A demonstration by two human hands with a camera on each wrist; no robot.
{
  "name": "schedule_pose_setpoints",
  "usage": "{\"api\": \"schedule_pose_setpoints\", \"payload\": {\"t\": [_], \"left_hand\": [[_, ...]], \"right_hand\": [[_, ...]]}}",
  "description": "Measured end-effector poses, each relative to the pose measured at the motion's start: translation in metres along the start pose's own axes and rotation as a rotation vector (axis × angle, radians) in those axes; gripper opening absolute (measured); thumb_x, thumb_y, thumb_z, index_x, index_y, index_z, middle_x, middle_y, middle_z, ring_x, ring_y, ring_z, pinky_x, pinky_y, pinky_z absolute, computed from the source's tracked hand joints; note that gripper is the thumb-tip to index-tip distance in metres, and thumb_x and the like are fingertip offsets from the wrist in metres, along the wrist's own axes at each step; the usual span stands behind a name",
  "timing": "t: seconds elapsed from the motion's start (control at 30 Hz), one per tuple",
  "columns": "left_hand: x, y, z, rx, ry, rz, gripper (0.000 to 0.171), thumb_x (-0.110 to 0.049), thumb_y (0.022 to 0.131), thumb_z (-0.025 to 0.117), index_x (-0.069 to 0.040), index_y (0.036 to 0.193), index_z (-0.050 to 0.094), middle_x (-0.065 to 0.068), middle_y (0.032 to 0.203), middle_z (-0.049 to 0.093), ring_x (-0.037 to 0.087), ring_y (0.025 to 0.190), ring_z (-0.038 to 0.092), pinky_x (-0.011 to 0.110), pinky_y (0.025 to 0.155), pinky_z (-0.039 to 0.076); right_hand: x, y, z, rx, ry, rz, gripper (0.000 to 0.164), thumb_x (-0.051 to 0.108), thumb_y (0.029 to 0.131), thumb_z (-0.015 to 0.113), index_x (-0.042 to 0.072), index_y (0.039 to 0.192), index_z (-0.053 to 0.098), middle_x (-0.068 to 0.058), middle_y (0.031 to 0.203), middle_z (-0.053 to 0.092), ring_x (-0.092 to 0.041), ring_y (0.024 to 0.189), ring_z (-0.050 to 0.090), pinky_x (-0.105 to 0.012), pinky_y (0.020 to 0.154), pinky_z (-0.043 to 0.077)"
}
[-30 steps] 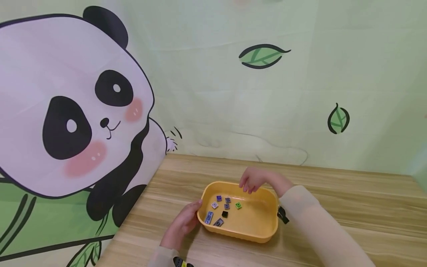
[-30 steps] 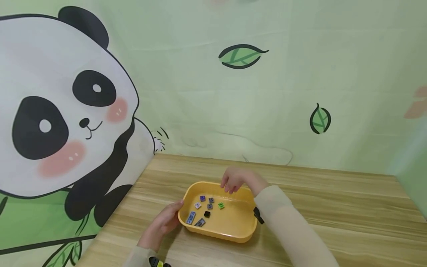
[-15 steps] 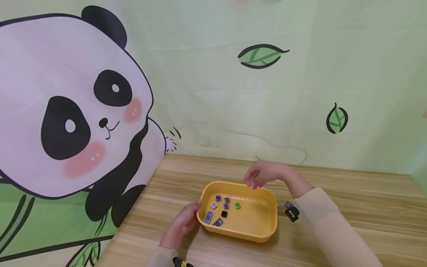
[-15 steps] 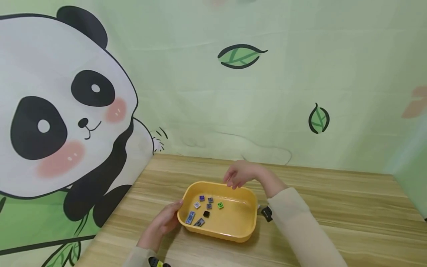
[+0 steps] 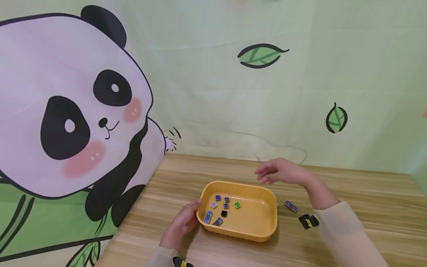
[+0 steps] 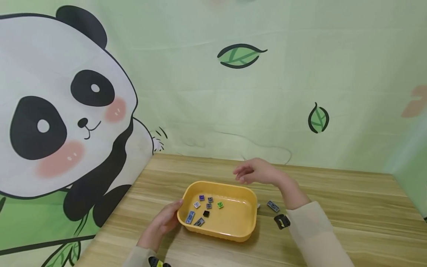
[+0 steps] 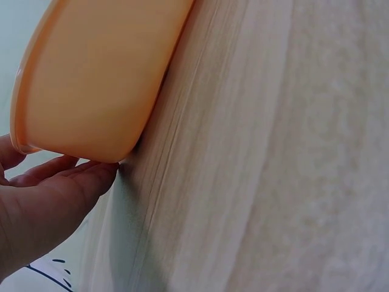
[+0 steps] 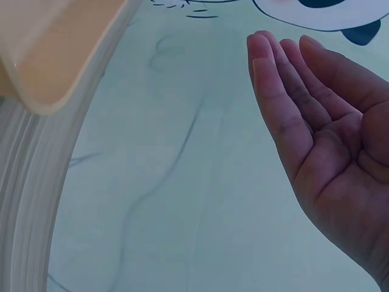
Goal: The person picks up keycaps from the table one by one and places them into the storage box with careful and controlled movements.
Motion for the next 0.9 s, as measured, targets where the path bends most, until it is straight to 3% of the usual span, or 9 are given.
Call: {"api": "schedule_pose_setpoints", "payload": {"t": [0.2, 0.43, 0.7, 0.9], "left_hand": [[-0.001, 0.000, -0.001, -0.006, -0.004, 0.012, 0.057, -0.023, 0.112, 0.035, 0.018, 0.150, 0.031, 0.032, 0.153, 0.043, 0.014, 0.124, 0.055, 0.029, 0.109, 0.042], [-0.002, 0.000, -0.001, -0.007, 0.005, 0.012, 0.056, -0.023, 0.112, 0.033, 0.018, 0.150, 0.031, 0.033, 0.153, 0.042, 0.018, 0.130, 0.052, 0.038, 0.118, 0.037], [0.000, 0.001, 0.000, -0.004, -0.003, 0.006, 0.056, -0.023, 0.112, 0.031, 0.018, 0.151, 0.030, 0.035, 0.157, 0.036, 0.027, 0.139, 0.045, 0.051, 0.127, 0.026], [0.000, 0.001, 0.000, -0.003, -0.004, 0.009, 0.056, -0.023, 0.112, 0.031, 0.018, 0.151, 0.030, 0.034, 0.157, 0.037, 0.027, 0.140, 0.045, 0.051, 0.127, 0.026]], "right_hand": [[-0.007, -0.018, -0.009, -0.055, 0.015, -0.014, 0.037, 0.009, 0.101, 0.060, -0.012, 0.131, 0.060, -0.024, 0.120, 0.072, -0.031, 0.109, 0.070, -0.039, 0.092, 0.061], [-0.018, -0.037, -0.015, -0.105, 0.052, -0.022, 0.040, 0.012, 0.101, 0.061, -0.012, 0.133, 0.058, -0.027, 0.123, 0.069, -0.036, 0.113, 0.069, -0.037, 0.094, 0.060], [-0.036, -0.055, -0.020, -0.186, 0.137, -0.035, 0.040, 0.008, 0.103, 0.057, -0.015, 0.135, 0.054, -0.031, 0.125, 0.068, -0.005, 0.102, 0.070, -0.030, 0.092, 0.060], [-0.052, -0.062, -0.019, -0.261, 0.155, -0.013, 0.038, 0.008, 0.103, 0.057, -0.016, 0.133, 0.054, -0.028, 0.119, 0.070, -0.001, 0.098, 0.068, -0.025, 0.087, 0.059]]}}
Point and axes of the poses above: each hand's wrist, its own y-axis towards the middle knuckle, its own z-axis out of the palm, x = y × z, the point moved 9 cm from there along y, towards the middle knuckle
